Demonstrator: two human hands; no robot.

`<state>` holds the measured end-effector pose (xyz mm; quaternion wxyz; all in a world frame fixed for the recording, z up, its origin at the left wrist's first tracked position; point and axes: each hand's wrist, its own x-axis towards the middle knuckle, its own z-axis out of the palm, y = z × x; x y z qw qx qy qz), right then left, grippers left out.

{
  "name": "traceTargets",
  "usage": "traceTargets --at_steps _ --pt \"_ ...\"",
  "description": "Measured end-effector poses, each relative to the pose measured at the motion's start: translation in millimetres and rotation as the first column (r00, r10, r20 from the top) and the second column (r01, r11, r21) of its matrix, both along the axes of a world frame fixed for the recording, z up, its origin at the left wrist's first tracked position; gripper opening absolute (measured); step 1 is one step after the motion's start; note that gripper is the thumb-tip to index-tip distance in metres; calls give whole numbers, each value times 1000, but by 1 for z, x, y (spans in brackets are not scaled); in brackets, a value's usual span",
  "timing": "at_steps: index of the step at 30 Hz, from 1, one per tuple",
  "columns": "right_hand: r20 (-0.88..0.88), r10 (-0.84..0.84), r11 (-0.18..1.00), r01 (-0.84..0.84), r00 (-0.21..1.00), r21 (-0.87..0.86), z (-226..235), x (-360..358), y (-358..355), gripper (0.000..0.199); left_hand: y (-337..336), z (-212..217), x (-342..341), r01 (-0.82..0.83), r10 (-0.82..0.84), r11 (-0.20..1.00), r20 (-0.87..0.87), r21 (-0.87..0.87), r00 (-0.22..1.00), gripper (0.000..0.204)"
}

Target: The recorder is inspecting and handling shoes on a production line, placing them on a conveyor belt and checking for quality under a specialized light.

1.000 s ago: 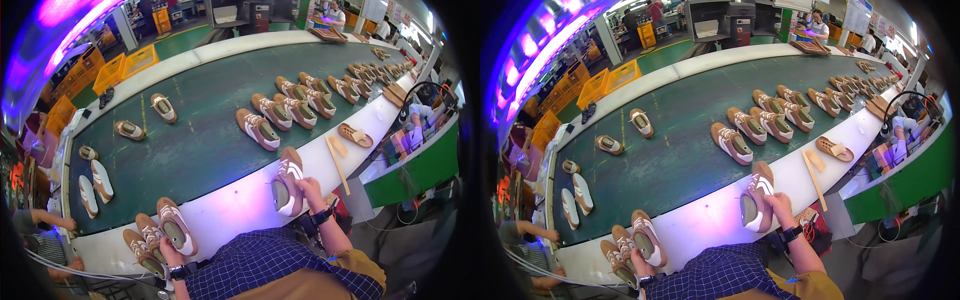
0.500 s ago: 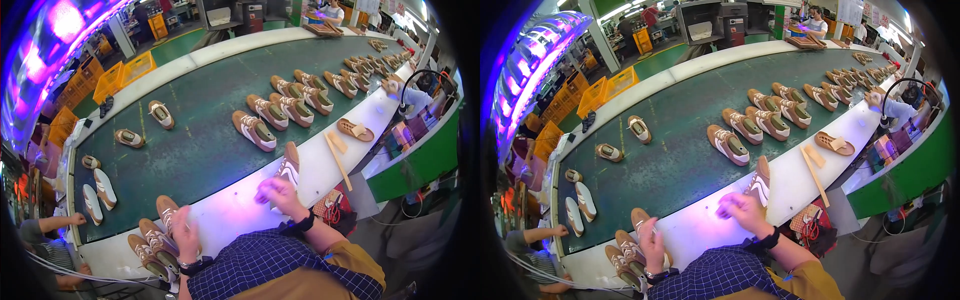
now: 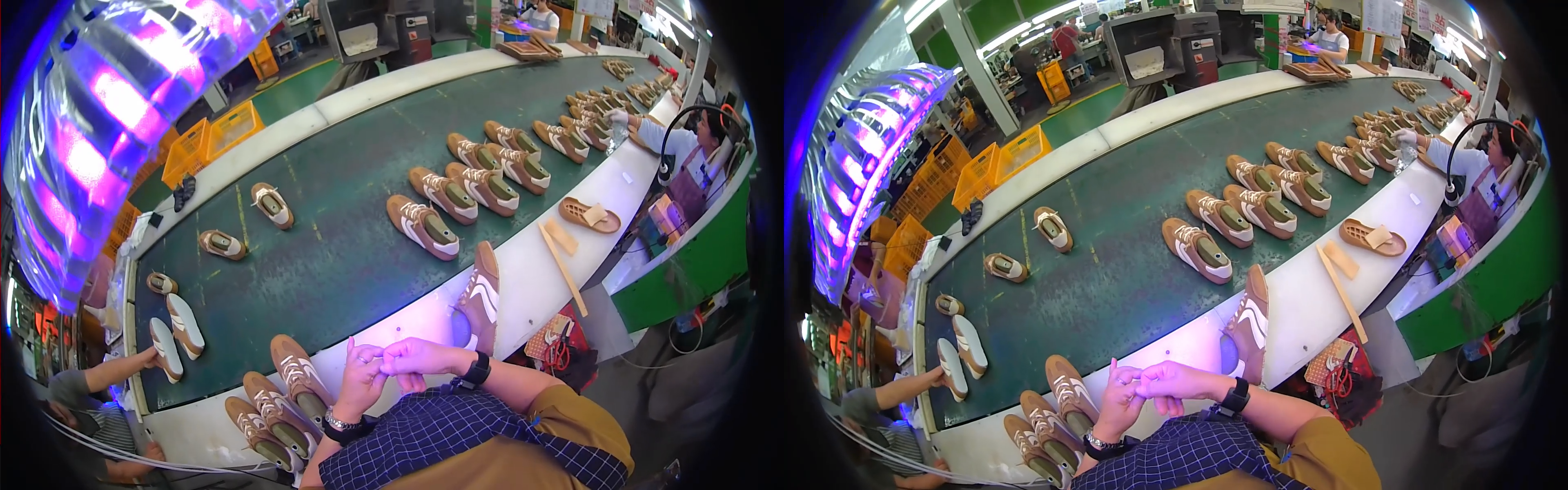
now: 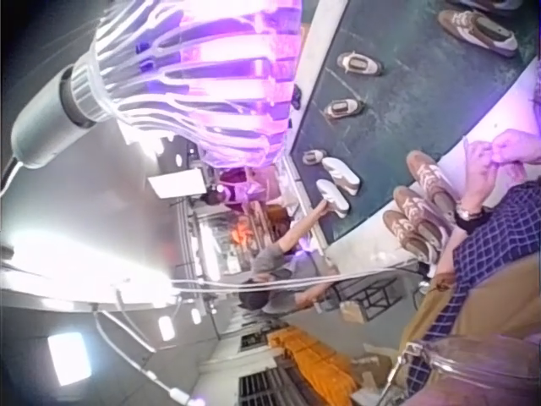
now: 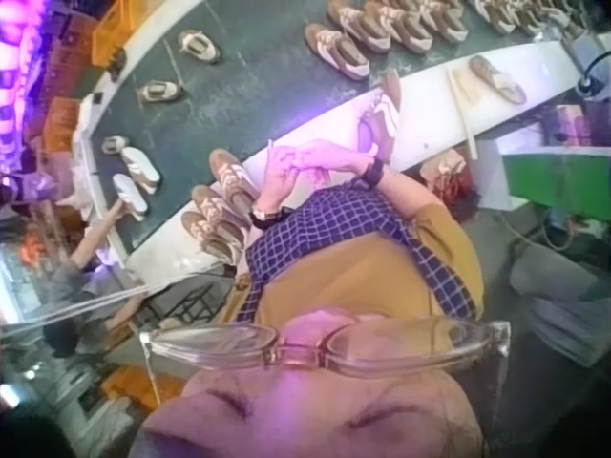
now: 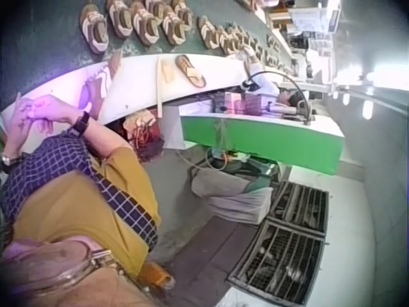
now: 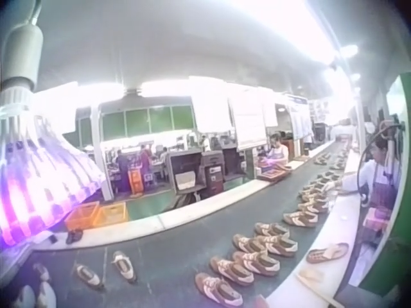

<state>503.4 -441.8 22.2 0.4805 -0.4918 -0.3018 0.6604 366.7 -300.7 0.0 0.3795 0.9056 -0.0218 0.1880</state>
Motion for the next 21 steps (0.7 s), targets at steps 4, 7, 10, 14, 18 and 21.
traceTargets --at_steps 4,7,10,14,18,21 --pt "69 -62 994 56 996 95 -5 38 7 25 -3 2 5 -307 304 951 77 32 950 25" --pt "331 -499 865 435 801 250 -20 96 29 25 10 -5 0 -446 449 893 45 -61 893 33" --pt "750 -654 619 643 103 451 -45 164 41 27 22 -20 -12 -480 486 870 31 -114 873 30" --pt "919 -390 608 766 61 207 -86 240 51 51 23 -36 -29 -438 432 801 -112 -408 895 23" --pt "955 -211 666 746 209 -16 -111 263 49 58 22 -35 -48 -488 400 717 -281 -497 873 21" --pt "927 -200 709 700 316 -86 -115 260 53 53 28 -36 -57 -519 387 593 -347 -615 854 20"
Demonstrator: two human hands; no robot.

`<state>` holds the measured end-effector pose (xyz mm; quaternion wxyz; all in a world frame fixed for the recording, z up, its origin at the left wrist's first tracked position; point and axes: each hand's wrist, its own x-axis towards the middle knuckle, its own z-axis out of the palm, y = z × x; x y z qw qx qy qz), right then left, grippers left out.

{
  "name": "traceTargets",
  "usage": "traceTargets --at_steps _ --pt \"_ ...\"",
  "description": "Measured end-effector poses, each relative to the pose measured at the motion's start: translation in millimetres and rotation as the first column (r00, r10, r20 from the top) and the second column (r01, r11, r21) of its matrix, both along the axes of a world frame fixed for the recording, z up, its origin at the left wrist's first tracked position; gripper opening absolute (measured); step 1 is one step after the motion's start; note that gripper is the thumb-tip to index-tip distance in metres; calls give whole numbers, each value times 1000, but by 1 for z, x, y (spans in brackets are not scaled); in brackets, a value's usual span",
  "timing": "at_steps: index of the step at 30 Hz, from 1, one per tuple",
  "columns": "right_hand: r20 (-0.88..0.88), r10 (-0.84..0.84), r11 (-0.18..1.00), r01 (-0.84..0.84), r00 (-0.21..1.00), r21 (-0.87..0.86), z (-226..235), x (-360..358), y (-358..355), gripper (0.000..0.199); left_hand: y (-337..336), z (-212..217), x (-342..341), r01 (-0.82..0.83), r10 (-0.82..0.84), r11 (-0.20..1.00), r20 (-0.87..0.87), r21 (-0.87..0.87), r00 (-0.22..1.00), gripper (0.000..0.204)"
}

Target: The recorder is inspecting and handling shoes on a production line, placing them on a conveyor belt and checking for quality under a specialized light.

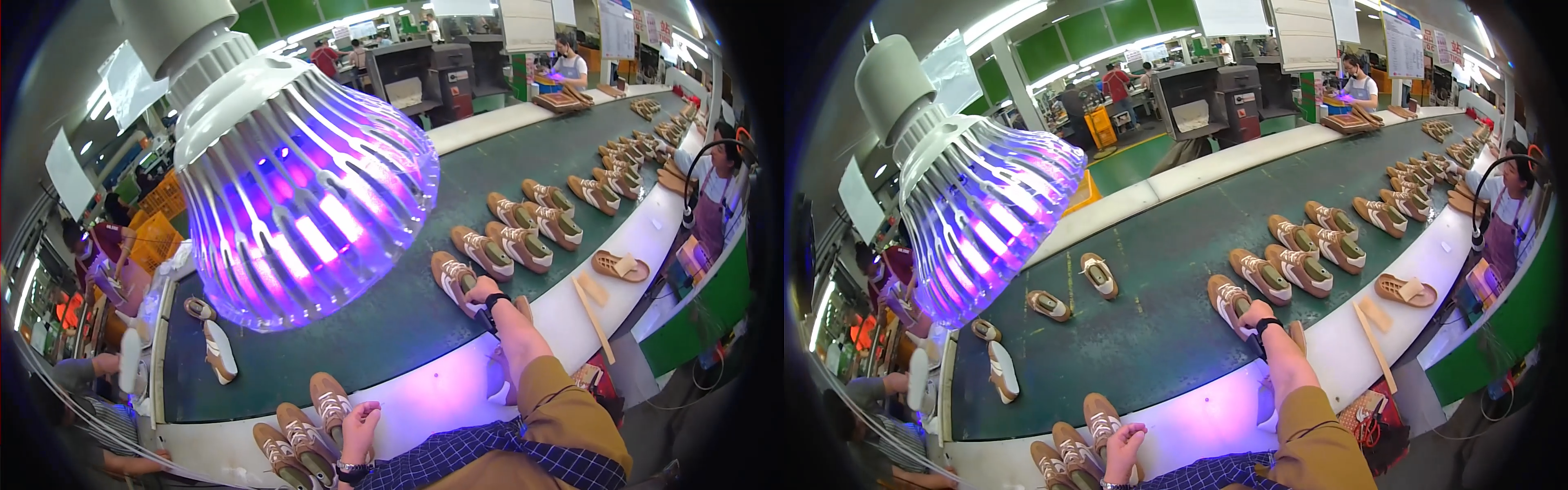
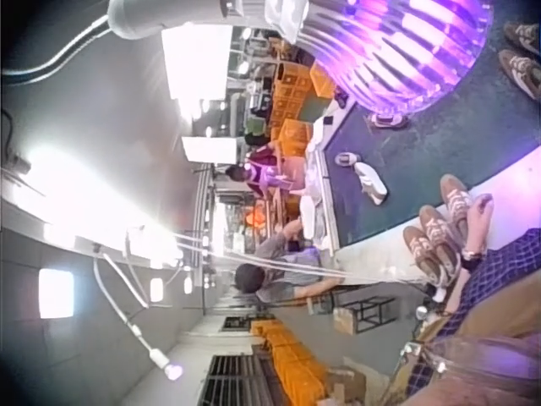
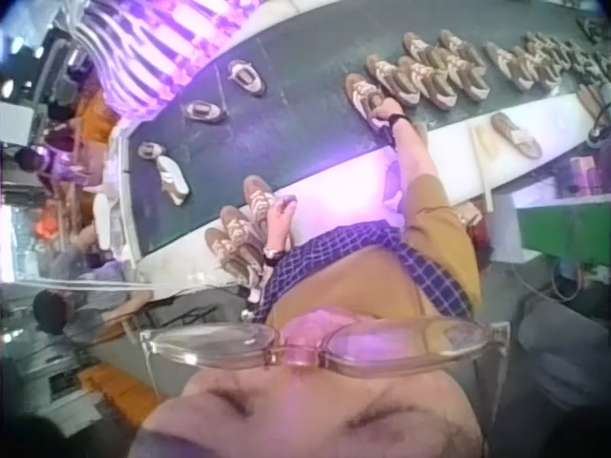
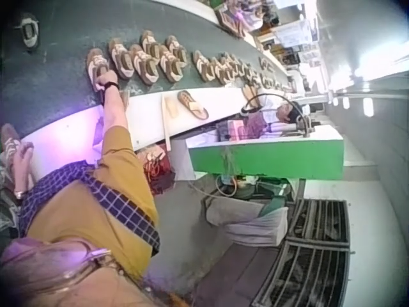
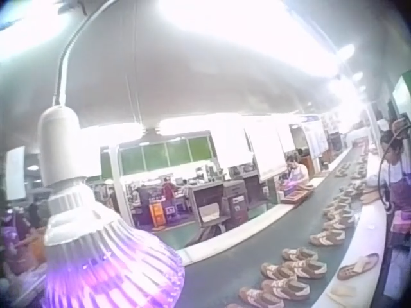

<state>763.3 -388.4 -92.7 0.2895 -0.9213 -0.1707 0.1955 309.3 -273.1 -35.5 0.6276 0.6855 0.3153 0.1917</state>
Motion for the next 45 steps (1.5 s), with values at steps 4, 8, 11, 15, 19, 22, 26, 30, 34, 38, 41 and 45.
traceTargets --at_steps 4,8,11,15,19,22,26,30,34,38,41,45 --pt "-528 10 817 298 849 494 -12 -45 8 47 11 -10 12 -17 24 960 21 -278 999 27" --pt "-716 537 537 474 447 698 -7 -124 2 29 14 -7 42 79 -31 901 118 -427 993 54" --pt "-639 575 630 222 512 744 32 -185 0 42 4 3 59 216 36 740 359 -637 933 60" --pt "-312 731 533 -222 607 817 94 -221 -37 46 -4 8 66 329 217 637 571 -698 791 67" --pt "314 196 651 -363 929 667 112 -209 -93 44 -7 2 31 383 265 580 612 -718 745 83" --pt "195 -316 720 101 928 686 86 -192 -130 47 -7 -2 7 458 260 517 642 -723 721 88" --pt "167 -401 842 291 901 453 30 -177 -164 56 0 -3 -10 235 194 594 420 -769 887 95" --pt "-248 -188 664 310 950 680 -11 -179 -171 54 10 -30 -14 460 10 591 576 -663 817 90" --pt "-399 -138 646 388 907 658 -5 -177 -178 48 20 -71 -17 462 37 559 577 -689 816 77" --pt "-620 136 393 533 773 749 24 -195 -172 49 24 -81 -15 435 34 496 518 -751 855 74" --pt "-616 395 296 540 682 788 56 -211 -155 59 16 -60 -4 505 30 462 582 -729 813 76" --pt "-500 599 224 469 625 855 97 -225 -120 71 0 -24 13 577 -62 434 616 -692 785 87"
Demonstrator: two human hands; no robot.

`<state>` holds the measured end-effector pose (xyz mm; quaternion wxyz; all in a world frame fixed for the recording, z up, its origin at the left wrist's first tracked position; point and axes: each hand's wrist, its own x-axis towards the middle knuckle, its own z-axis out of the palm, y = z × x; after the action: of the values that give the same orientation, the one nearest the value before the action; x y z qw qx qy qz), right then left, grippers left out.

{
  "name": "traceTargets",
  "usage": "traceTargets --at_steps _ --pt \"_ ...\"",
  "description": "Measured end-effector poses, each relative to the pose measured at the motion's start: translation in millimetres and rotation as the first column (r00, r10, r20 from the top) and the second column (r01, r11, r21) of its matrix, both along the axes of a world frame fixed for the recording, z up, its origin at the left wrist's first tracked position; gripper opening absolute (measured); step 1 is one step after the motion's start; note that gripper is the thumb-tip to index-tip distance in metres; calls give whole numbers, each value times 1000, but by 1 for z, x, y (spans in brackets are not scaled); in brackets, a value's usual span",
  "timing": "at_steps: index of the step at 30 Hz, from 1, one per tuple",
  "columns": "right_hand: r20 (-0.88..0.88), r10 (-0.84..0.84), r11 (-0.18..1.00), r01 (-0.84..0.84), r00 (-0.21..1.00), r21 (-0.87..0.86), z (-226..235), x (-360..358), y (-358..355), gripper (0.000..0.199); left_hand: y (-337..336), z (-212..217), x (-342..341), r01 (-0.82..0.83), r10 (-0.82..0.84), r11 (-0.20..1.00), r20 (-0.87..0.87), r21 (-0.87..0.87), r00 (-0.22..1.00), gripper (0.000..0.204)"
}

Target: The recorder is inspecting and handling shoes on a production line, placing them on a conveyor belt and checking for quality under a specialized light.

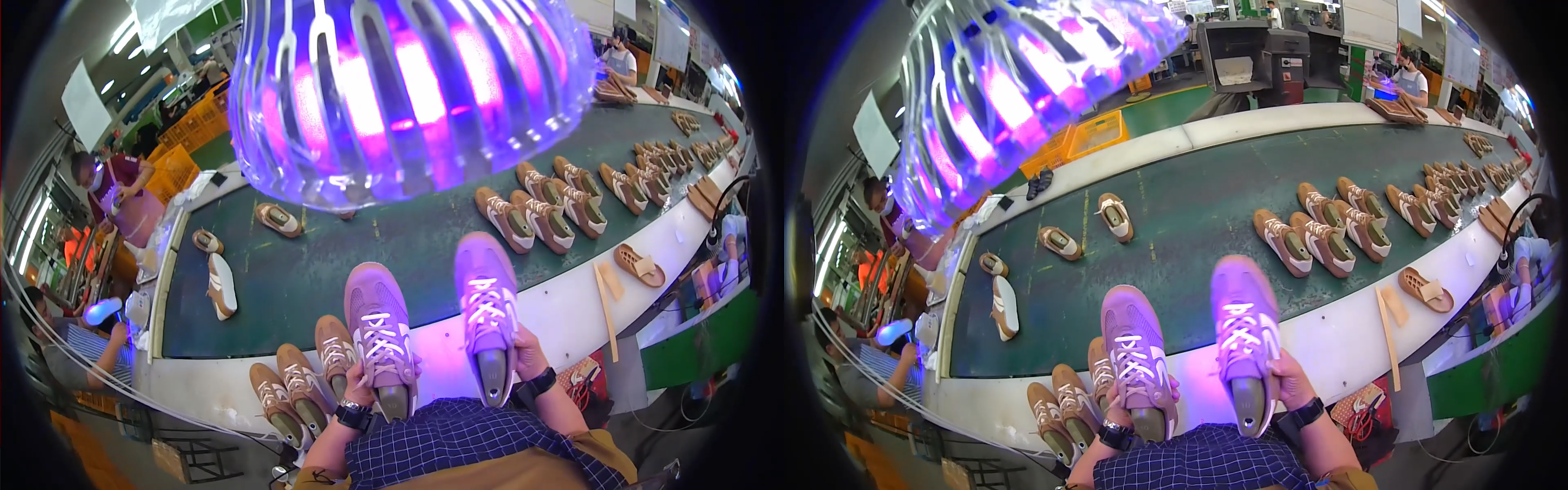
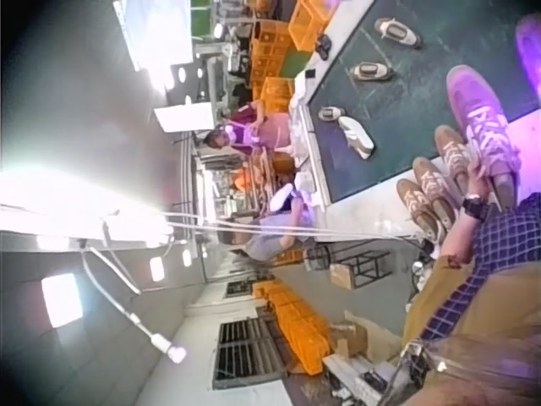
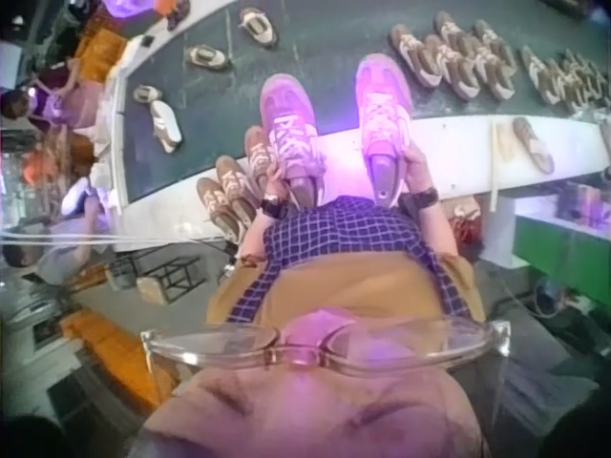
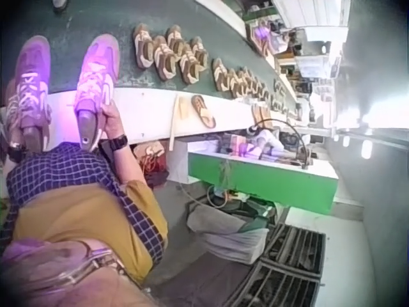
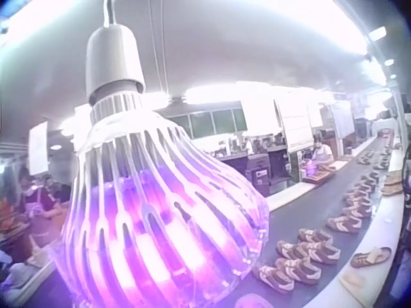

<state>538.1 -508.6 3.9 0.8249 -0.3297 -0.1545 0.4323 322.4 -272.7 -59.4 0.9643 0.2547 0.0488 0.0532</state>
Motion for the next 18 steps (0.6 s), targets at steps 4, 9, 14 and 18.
traceTargets --at_steps 4,9,14,18 --pt "-54 128 982 -134 990 -129 20 -15 26 84 -5 10 14 151 -151 989 45 -1 988 87" --pt "-138 327 945 -328 935 11 14 -21 44 47 -12 2 15 113 -113 994 39 1 993 86" --pt "-217 363 918 -388 906 -86 8 -27 49 66 -16 6 18 54 -53 999 53 -10 997 85" --pt "-272 504 863 -468 820 188 8 -33 53 67 -18 11 19 11 -11 1000 56 -5 998 84"
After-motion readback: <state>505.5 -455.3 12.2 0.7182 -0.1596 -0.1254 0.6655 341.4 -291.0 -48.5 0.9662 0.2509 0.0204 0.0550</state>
